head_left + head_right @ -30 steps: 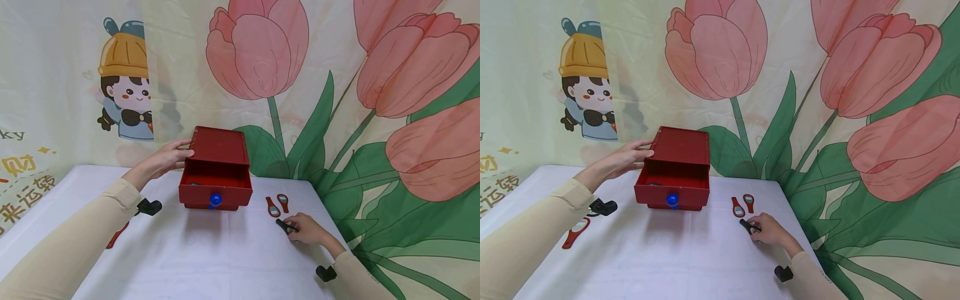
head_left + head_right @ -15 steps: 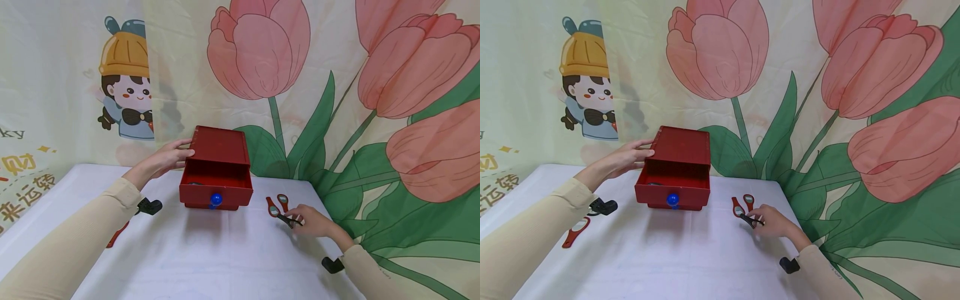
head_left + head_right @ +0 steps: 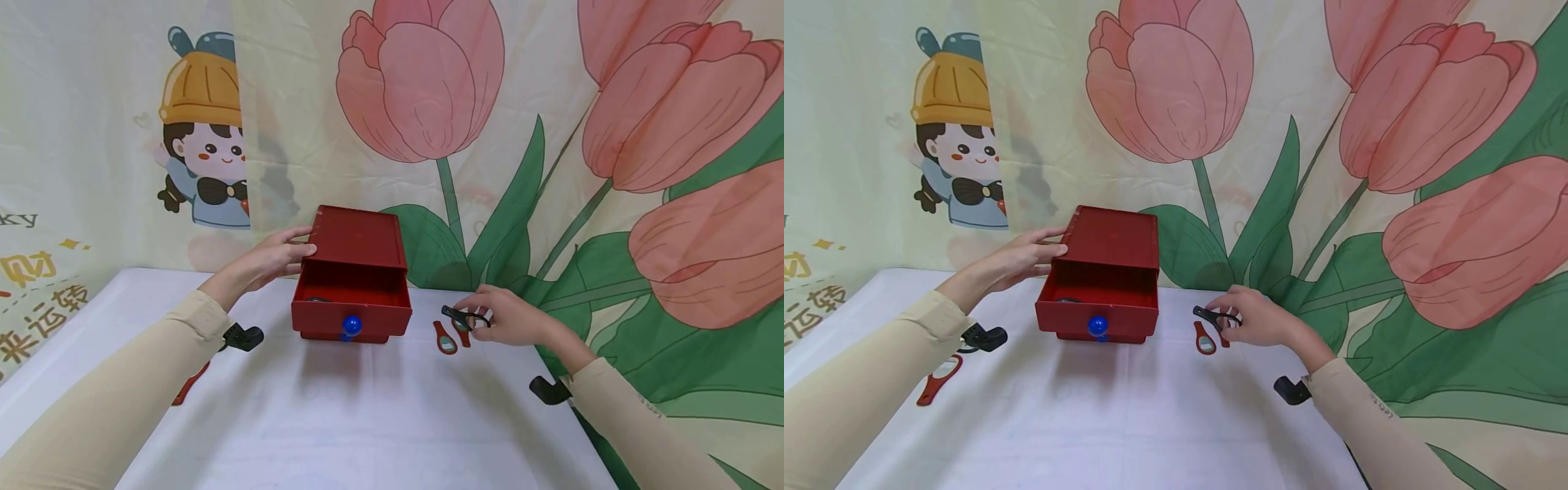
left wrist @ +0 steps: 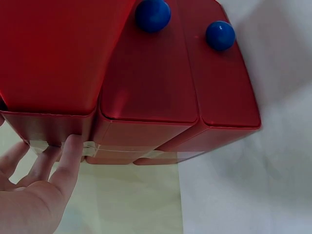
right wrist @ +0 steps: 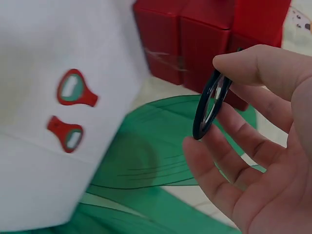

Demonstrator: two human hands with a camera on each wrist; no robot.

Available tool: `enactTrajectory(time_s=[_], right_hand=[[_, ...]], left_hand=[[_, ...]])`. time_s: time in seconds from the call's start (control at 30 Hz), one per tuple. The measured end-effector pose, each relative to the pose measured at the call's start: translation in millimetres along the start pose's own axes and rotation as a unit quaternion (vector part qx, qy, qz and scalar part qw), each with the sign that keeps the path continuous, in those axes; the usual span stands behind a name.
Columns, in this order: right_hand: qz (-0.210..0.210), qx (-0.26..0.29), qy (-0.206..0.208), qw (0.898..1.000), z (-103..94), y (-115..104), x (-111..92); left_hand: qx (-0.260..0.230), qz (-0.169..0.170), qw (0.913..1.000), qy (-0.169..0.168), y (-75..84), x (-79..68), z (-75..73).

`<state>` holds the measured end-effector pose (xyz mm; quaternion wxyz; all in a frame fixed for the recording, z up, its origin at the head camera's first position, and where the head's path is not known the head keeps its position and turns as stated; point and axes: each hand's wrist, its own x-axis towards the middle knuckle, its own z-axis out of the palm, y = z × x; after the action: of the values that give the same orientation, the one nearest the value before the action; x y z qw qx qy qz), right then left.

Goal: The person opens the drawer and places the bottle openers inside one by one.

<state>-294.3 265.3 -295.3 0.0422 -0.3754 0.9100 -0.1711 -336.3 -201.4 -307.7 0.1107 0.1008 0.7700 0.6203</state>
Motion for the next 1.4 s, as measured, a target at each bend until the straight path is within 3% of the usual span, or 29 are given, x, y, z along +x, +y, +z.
enactTrajectory(time_s=[0.27, 0.67, 1.4], right_hand=[[-0.033, -0.048, -0.003, 0.998, -25.9, -31, 25], [-0.063, -0.072, -0.014, 0.995, -44.2, -68, 65], [-0.054, -0.074, -0.061, 0.994, -27.8, -93, 113]], left_hand=[[-0.003, 0.0, 1.0, -0.001, -0.8, 1.2, -0.2], [0.004, 0.0, 1.0, 0.001, -0.3, 0.2, 0.6], [0.026, -0.007, 0.9996, -0.001, 5.3, -1.9, -0.7]])
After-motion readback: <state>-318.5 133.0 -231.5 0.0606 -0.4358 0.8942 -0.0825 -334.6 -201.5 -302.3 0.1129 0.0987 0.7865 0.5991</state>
